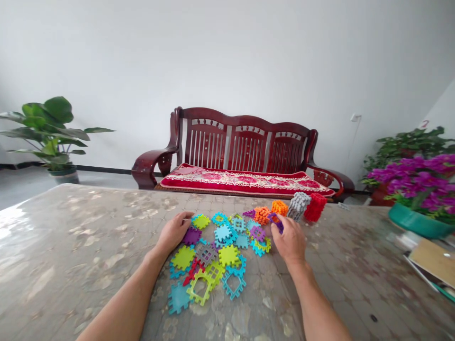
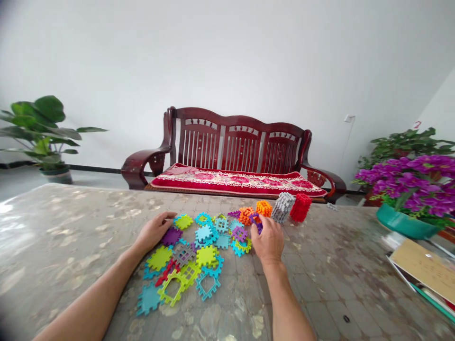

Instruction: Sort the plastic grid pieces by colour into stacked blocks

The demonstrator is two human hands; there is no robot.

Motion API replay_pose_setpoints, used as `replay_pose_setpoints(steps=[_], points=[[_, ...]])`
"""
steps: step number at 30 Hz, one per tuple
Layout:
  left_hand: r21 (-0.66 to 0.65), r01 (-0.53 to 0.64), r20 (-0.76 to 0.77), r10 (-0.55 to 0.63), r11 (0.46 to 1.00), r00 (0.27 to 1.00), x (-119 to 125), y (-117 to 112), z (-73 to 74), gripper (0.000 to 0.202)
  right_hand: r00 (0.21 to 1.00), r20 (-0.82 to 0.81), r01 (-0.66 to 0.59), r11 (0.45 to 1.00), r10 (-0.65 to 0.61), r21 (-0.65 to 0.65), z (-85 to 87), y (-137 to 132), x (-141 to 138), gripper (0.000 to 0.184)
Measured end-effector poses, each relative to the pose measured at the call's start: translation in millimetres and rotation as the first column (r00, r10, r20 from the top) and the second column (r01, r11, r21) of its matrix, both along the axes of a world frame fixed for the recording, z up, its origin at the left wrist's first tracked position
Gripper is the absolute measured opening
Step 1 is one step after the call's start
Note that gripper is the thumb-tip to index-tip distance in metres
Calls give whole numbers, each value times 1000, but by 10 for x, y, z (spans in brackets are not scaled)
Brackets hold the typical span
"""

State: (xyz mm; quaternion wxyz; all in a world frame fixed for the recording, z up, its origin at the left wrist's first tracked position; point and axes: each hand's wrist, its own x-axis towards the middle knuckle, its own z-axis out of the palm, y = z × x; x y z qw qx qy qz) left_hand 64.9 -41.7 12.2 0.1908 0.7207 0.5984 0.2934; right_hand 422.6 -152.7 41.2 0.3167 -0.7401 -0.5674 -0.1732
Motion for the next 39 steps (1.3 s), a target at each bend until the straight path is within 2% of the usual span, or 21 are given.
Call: replay_pose_setpoints(steps=[4, 10, 14, 20, 23, 31, 39], points=[[-7, 7, -10, -7, 1000, 1000, 0, -14, 16, 38, 995, -18, 93, 995, -94, -39, -64, -70, 215, 40], [13, 12, -8, -12, 1000, 1000, 8, -17, 39, 35, 976, -46, 206, 967, -215, -152, -146, -102, 227, 45], [29, 15, 3, -15, 999, 1000, 12, -13, 38, 35, 970, -72, 213, 955, -232, -208, -172, -83, 215, 56], [25, 16, -2, -16, 1000, 1000, 5, -3, 20, 36, 959, -140, 203, 942, -246, -267, -191, -52, 201, 85], [33, 10, -5, -10, 999, 1000, 1, -2, 9, 36, 959, -138, 199, 938, -245, -283, -201, -37, 193, 91], [28, 15, -31, -14, 999, 999, -2, 1, 1, 37, 955, -95, 229, 904, -280, -362, -198, 2, 170, 85], [20, 8, -25, -8, 1000, 1000, 10, -18, 27, 34, 960, -84, 223, 913, -266, -342, -173, -37, 127, 82]])
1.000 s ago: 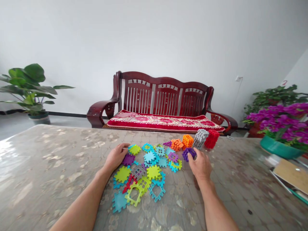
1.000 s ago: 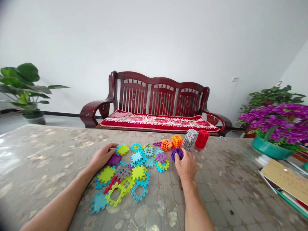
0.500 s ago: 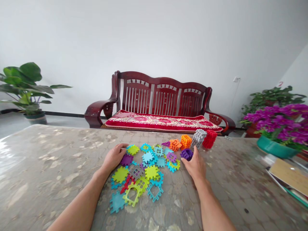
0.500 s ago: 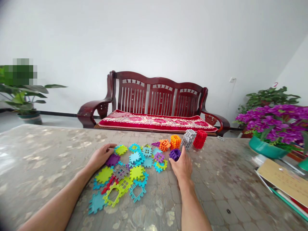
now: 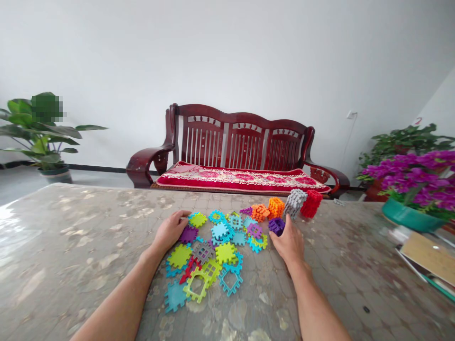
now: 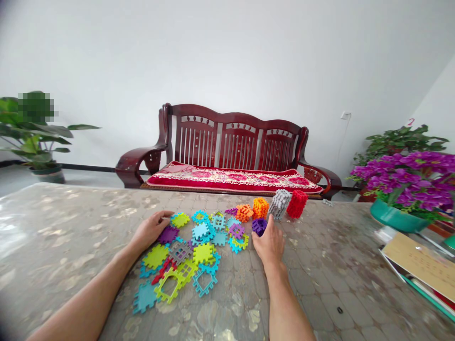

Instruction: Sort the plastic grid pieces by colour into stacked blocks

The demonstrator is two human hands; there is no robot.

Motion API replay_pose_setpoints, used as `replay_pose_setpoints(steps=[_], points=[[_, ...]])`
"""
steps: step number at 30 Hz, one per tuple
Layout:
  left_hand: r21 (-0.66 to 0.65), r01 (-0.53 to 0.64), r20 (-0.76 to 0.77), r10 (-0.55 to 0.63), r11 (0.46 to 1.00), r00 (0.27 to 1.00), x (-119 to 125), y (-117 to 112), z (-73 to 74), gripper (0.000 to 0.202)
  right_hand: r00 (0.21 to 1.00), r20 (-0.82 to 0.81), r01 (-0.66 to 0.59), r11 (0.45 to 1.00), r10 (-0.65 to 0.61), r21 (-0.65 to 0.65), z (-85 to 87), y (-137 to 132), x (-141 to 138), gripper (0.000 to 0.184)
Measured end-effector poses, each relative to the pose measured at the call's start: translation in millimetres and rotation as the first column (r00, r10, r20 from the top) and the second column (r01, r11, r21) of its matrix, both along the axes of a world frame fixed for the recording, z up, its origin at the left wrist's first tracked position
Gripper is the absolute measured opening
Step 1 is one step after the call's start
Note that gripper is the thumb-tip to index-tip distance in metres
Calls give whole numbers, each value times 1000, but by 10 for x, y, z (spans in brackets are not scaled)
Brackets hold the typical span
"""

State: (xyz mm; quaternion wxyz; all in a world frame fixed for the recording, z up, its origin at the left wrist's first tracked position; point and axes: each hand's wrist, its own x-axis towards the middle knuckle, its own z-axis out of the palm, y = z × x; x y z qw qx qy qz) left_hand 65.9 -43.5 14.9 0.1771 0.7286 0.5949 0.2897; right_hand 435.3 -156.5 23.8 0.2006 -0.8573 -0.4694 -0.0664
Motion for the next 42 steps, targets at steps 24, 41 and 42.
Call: replay_pose_setpoints(steps=[24, 41, 42], points=[[-15, 7, -6, -8, 1000, 1000, 4, -13, 24, 32, 898, 189, -404, 915, 398, -7, 104, -68, -514, 59], [-2, 12, 13, -12, 1000, 1000, 0, -3, 13, 35, 994, 111, -39, 954, 6, 296, 130, -80, 92, 52], [1, 12, 17, -12, 1000, 1000, -1, 0, 9, 35, 994, 112, -33, 958, 1, 284, 122, -78, 97, 52]])
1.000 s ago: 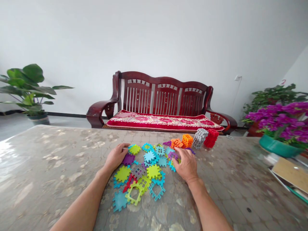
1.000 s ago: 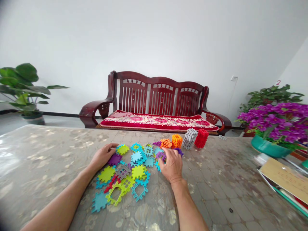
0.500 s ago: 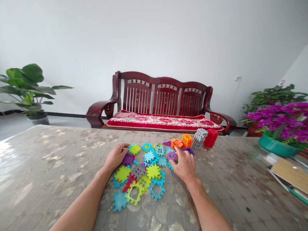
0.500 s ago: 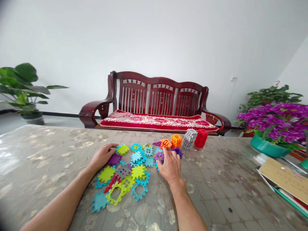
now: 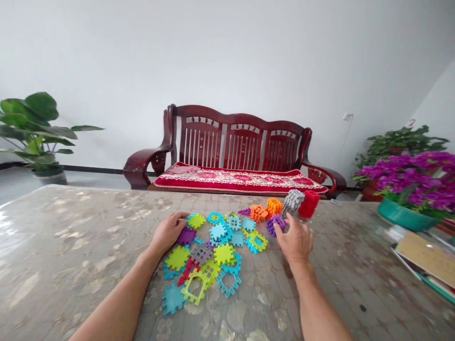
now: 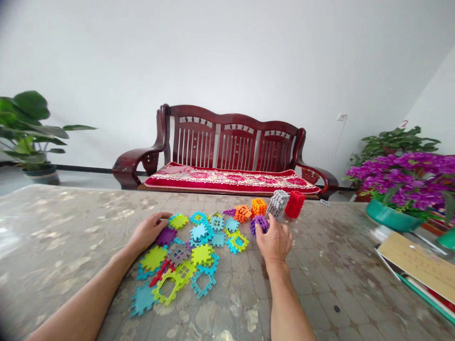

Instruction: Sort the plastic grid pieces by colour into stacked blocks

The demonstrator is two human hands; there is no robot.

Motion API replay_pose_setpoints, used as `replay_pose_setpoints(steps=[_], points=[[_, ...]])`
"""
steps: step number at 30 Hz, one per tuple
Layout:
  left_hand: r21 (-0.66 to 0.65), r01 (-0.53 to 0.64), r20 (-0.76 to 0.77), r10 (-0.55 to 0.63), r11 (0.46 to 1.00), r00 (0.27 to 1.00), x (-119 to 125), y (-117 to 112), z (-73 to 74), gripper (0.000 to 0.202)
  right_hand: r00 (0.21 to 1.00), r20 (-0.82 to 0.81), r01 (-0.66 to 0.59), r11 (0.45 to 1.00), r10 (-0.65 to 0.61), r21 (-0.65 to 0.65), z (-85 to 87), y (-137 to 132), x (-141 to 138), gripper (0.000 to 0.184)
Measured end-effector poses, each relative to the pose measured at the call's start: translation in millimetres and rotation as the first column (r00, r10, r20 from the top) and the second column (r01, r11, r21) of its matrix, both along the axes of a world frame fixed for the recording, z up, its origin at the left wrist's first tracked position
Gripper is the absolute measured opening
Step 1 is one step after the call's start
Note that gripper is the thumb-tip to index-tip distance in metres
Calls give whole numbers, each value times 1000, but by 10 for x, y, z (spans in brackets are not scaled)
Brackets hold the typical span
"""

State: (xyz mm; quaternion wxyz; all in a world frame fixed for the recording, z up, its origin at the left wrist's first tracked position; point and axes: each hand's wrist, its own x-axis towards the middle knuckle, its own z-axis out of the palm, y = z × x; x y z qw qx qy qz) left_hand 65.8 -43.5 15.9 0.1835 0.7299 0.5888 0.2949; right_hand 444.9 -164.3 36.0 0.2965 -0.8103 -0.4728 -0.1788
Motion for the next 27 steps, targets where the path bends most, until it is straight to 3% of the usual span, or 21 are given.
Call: replay_pose_setpoints(steps=[17, 20, 23, 25, 27], points=[[6, 5, -9, -5, 1000, 1000, -12, 14, -28, 33, 998, 28, 60, 973, -55, -223, 15, 14, -64, 64], [1, -1, -11, 1, 1000, 1000, -5, 2, -10, 35, 998, 23, 54, 978, -50, -203, -18, 16, -49, 64], [-7, -12, -12, 12, 1000, 1000, 0, -10, 3, 35, 999, 41, 34, 994, -29, -102, -38, 12, -59, 62], [-8, -11, -5, 11, 1000, 1000, 1, -10, -1, 36, 996, 67, -50, 999, 50, -3, -40, 17, -106, 54], [-9, -11, 18, 12, 1000, 1000, -1, -1, -16, 36, 971, 102, -220, 974, 214, 53, -39, 32, -198, 40]])
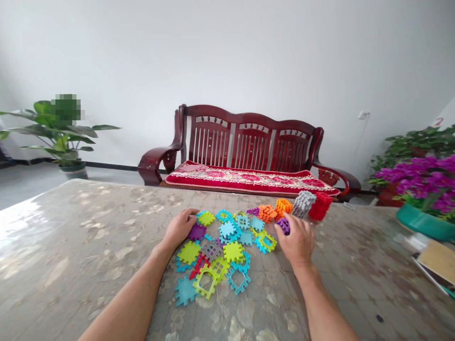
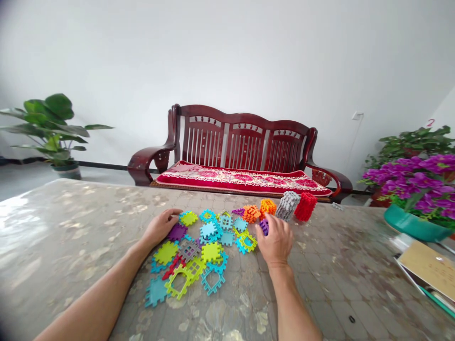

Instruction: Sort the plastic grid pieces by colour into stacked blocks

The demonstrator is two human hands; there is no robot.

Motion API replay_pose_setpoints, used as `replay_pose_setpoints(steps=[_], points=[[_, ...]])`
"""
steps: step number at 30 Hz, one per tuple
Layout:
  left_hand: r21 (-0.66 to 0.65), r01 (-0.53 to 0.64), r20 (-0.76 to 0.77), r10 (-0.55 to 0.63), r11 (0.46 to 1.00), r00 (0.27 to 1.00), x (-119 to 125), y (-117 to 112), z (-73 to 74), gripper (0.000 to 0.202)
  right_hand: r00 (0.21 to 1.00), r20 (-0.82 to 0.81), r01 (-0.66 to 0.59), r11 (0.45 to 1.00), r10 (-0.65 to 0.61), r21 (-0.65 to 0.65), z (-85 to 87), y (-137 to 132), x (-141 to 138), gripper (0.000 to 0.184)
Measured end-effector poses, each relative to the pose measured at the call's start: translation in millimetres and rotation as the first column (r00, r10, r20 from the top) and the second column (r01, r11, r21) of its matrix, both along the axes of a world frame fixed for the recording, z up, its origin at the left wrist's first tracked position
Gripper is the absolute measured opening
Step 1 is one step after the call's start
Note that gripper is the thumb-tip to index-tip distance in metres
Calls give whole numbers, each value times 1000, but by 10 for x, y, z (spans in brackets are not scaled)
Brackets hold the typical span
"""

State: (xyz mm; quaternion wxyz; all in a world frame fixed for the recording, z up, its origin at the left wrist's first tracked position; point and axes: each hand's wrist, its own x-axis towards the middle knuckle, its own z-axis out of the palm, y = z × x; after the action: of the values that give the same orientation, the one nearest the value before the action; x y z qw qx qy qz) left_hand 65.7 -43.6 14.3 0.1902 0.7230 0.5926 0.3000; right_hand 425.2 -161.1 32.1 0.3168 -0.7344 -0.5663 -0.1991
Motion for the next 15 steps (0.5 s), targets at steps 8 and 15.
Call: replay_pose_setpoints(steps=[8, 15], points=[[40, -120, 102, 115, 992, 988, -36, 35, -35, 38, 808, 39, -581, 806, 588, -117, 41, 36, -700, 34], [70, -122, 85, 116, 990, 990, -31, 29, -21, 35, 677, 46, -695, 658, 735, -291, 33, 38, -1035, 24]])
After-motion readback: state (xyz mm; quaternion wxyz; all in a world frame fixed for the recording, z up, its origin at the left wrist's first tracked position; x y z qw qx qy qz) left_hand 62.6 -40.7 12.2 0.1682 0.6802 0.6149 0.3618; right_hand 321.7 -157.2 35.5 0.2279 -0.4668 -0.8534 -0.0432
